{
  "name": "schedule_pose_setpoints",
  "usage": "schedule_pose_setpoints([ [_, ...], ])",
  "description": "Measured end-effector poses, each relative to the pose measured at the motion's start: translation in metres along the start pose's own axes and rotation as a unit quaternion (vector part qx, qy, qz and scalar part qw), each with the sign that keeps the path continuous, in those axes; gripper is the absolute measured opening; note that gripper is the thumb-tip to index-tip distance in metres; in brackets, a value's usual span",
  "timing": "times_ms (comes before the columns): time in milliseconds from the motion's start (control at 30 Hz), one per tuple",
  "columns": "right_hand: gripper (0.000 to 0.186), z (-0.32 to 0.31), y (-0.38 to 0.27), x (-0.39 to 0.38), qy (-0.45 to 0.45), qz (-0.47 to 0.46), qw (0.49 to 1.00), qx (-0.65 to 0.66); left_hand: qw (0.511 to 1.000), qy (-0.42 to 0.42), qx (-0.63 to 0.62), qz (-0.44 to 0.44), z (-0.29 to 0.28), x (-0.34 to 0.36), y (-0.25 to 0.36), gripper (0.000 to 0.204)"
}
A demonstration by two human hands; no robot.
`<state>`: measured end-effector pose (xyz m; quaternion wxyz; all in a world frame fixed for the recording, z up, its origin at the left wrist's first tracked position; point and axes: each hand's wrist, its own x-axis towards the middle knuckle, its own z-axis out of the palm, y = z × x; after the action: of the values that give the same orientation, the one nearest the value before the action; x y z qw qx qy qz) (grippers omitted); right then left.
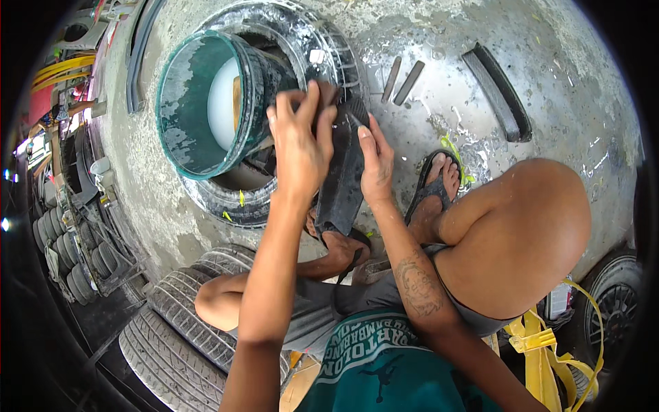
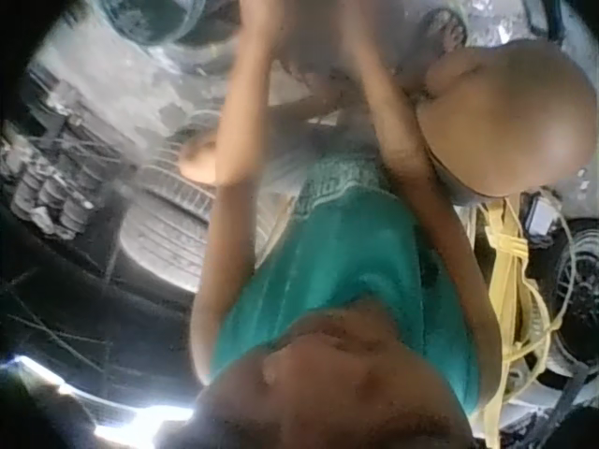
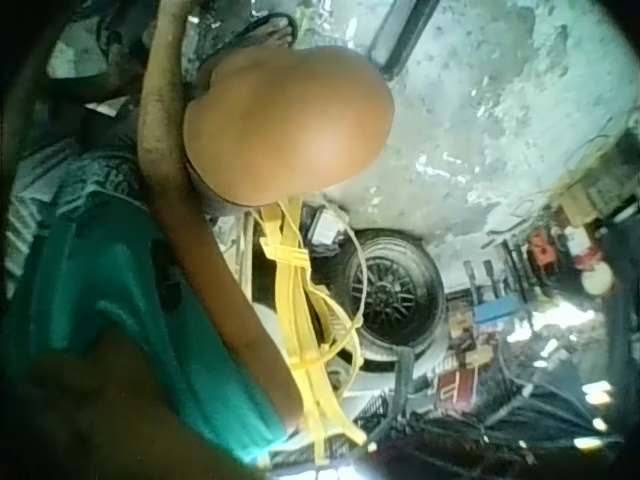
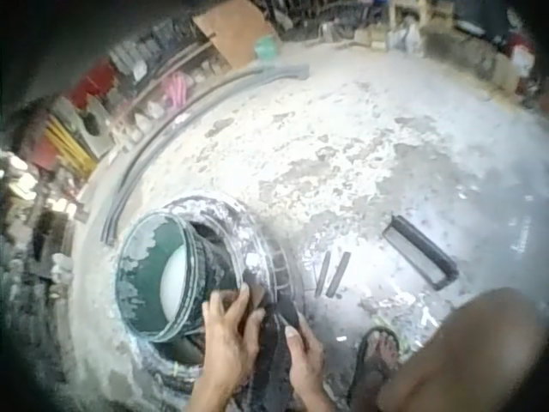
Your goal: The recorder is wet sanding a black car trim piece using a sanding block and a bucket of soapy water.
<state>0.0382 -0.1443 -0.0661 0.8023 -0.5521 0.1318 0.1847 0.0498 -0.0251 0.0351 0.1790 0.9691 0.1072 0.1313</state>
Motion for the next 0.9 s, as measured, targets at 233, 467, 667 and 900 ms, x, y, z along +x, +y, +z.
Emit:
schedule_pose_setpoints([
  [233,0.067,-0.011,0.004,0.002,0.018,-0.011,0.997,-0.072,0.997,-0.047,0.057,0.039,-0.009,-0.055,0.008,0.046],
  [467,0.066,-0.006,0.006,0.007,-0.007,-0.015,1.000,0.005,0.983,0.031,-0.111,-0.143,0.007,0.007,-0.022,0.047],
  [667,0.064,-0.030,0.018,0.020,-0.090,-0.052,0.994,-0.021,0.971,0.034,-0.132,-0.197,-0.023,-0.065,-0.021,0.050],
  [900,0.061,-0.035,0.025,0.024,-0.082,-0.095,0.987,-0.104,0.990,0.033,-0.107,-0.090,0.000,-0.083,0.002,0.049],
])
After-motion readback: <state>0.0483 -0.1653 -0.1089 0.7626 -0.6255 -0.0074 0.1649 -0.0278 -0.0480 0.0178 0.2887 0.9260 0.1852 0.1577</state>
